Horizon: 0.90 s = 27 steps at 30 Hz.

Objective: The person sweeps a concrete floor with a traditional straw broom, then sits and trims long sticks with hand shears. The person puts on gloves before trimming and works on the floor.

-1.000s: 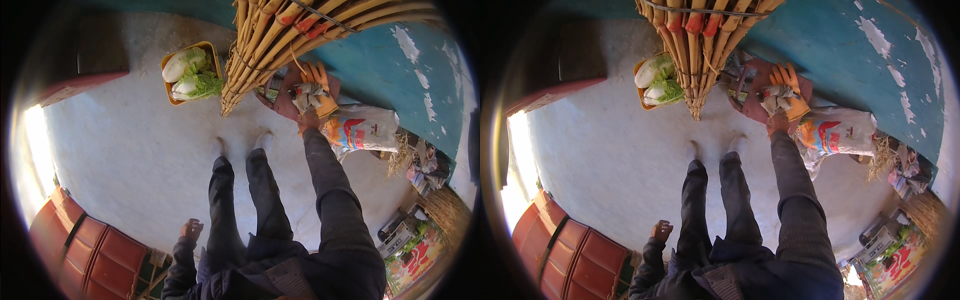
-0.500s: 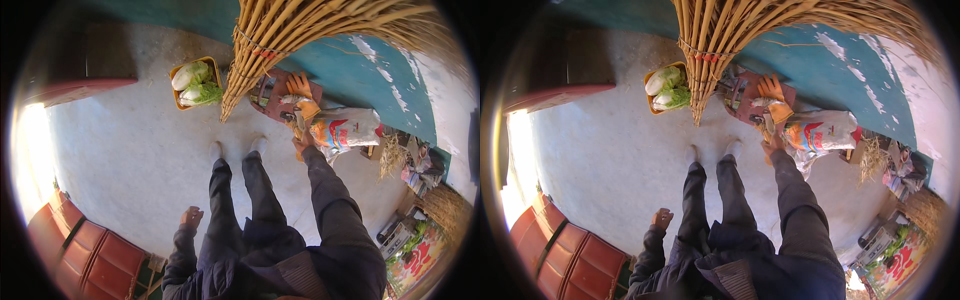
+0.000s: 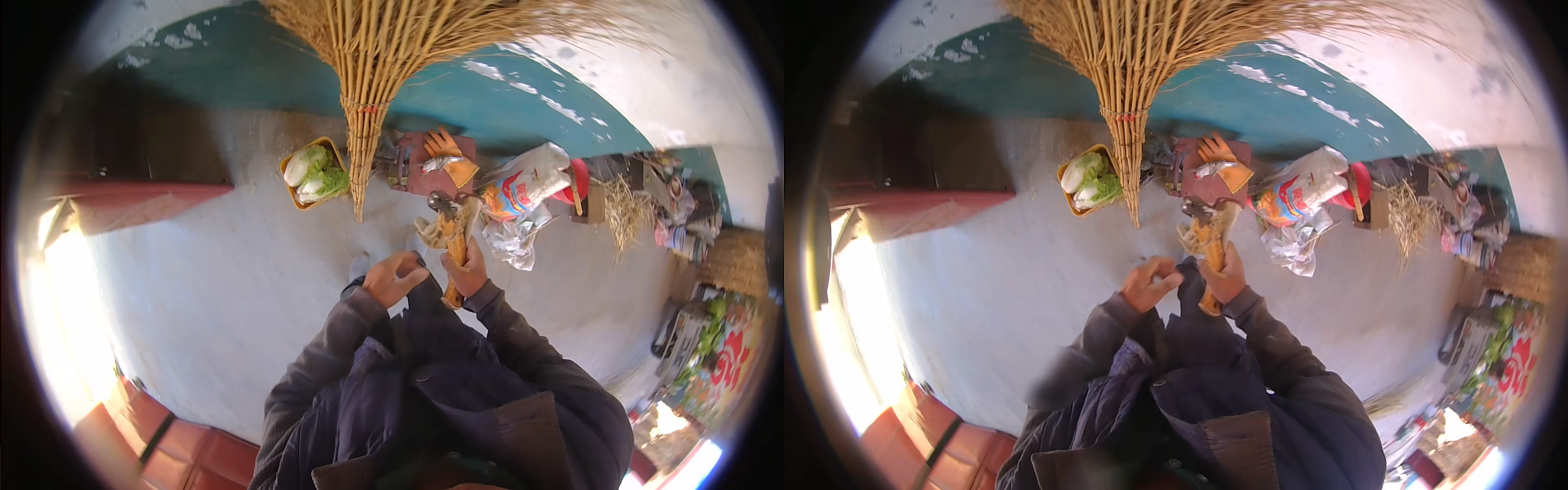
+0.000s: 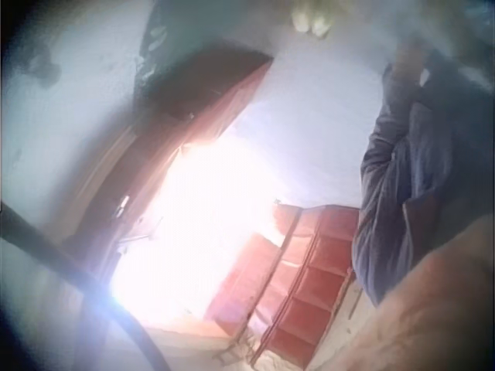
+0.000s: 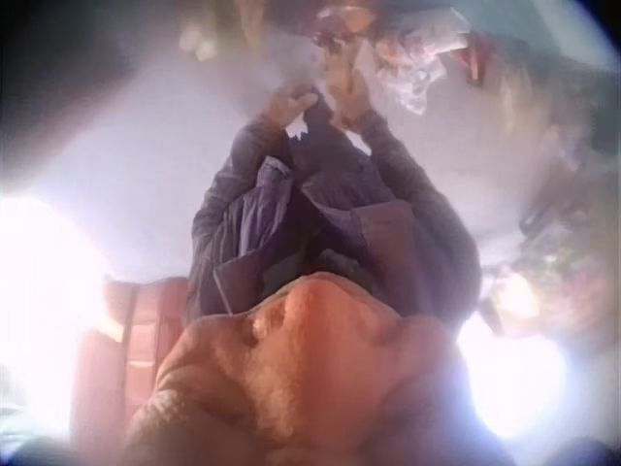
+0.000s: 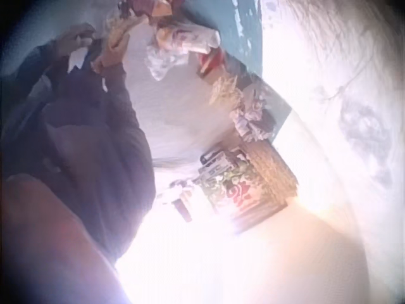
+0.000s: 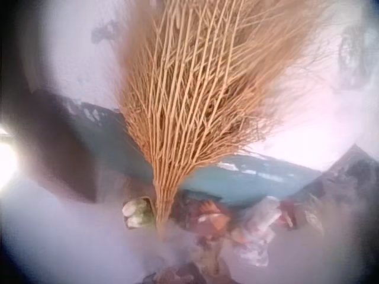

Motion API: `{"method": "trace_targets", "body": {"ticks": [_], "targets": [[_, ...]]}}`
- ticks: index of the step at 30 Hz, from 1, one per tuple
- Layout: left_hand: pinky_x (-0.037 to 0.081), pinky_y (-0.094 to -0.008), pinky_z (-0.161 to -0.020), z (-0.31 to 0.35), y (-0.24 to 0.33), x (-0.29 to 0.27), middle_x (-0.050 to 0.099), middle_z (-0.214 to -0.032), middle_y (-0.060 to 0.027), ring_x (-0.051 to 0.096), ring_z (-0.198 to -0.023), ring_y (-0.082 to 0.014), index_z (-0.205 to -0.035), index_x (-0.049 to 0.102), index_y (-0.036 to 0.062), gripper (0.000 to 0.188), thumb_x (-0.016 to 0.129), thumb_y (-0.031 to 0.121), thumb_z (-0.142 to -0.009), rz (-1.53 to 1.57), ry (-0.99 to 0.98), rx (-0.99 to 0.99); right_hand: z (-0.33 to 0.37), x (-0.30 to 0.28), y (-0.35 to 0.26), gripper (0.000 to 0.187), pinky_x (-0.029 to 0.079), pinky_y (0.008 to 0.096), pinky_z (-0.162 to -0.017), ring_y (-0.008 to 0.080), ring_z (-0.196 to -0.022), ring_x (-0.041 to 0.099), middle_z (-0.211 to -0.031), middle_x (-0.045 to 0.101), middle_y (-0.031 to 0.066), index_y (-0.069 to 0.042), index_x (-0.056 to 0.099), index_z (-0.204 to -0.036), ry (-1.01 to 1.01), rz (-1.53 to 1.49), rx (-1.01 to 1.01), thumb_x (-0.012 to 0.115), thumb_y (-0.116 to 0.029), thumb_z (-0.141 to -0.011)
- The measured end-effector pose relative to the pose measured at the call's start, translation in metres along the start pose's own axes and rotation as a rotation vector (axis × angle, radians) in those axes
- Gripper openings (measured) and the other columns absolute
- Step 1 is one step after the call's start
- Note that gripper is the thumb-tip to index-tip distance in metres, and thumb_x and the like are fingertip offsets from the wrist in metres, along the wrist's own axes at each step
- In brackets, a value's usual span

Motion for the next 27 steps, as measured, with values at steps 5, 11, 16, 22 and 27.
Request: {"method": "trace_targets", "body": {"ticks": [5,11,16,22,27], "targets": [[0.055,-0.0377,-0.077,0.006,0.103,0.007,0.072,-0.092,-0.0139,0.071,-0.085,-0.0262,-0.109,0.068,0.0019,0.038,0.077,0.033,-0.088,-0.123,-0.096,0.231,0.075,0.044,-0.094,0.041,0.054,0.0368,-0.077,0.021,-0.093,0.068,-0.103,0.067,0.0136,-0.002,0.052,-0.12,0.265,0.175,-0.326,0.074,-0.014,-0.088],[0.053,-0.0388,-0.073,0.048,0.151,0.046,0.071,-0.089,-0.0137,0.07,-0.082,-0.0292,-0.104,0.068,0.0023,0.023,0.071,0.021,-0.091,-0.1,-0.294,0.511,0.169,0.042,-0.122,0.031,0.049,0.0378,-0.075,0.0229,-0.087,0.059,-0.096,0.058,0.0151,-0.001,0.051,-0.117,0.473,0.139,-0.249,0.065,-0.018,-0.095],[0.052,-0.0389,-0.071,0.088,0.18,0.104,0.069,-0.087,-0.0143,0.067,-0.08,-0.0289,-0.104,0.067,0.0017,0.019,0.067,0.015,-0.092,-0.114,-0.57,0.735,0.261,0.014,-0.125,0.049,0.042,0.0321,-0.064,0.0157,-0.072,0.047,-0.08,0.051,0.0068,-0.003,0.054,-0.104,0.73,0.108,-0.382,0.05,-0.052,-0.104],[0.05,-0.037,-0.06,0.153,0.178,0.188,0.063,-0.075,-0.0108,0.061,-0.062,-0.027,-0.103,0.067,0.0038,0.016,0.068,0.013,-0.09,-0.207,-0.729,0.9,0.389,-0.024,-0.061,0.045,0.044,0.0307,-0.059,0.0087,-0.066,0.046,-0.068,0.052,0.0062,0.002,0.066,-0.091,1.293,-0.076,-0.162,0.054,-0.039,-0.106],[0.05,-0.0388,-0.055,0.219,0.162,0.255,0.061,-0.072,-0.0103,0.061,-0.06,-0.0299,-0.089,0.064,0.0056,0.011,0.072,0.008,-0.083,-0.428,-0.813,1.103,0.517,-0.045,-0.033,0.02,0.047,0.0364,-0.054,0.0205,-0.057,0.058,-0.062,0.057,0.0083,-0.001,0.067,-0.079,1.476,0.497,0.138,0.073,-0.018,-0.088]]}}
Point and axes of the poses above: each hand's wrist, its own z-axis away from the middle knuckle, its own x-axis out of the palm, y = z × x, the point moved 1 cm from there along -z, towards the middle knuckle
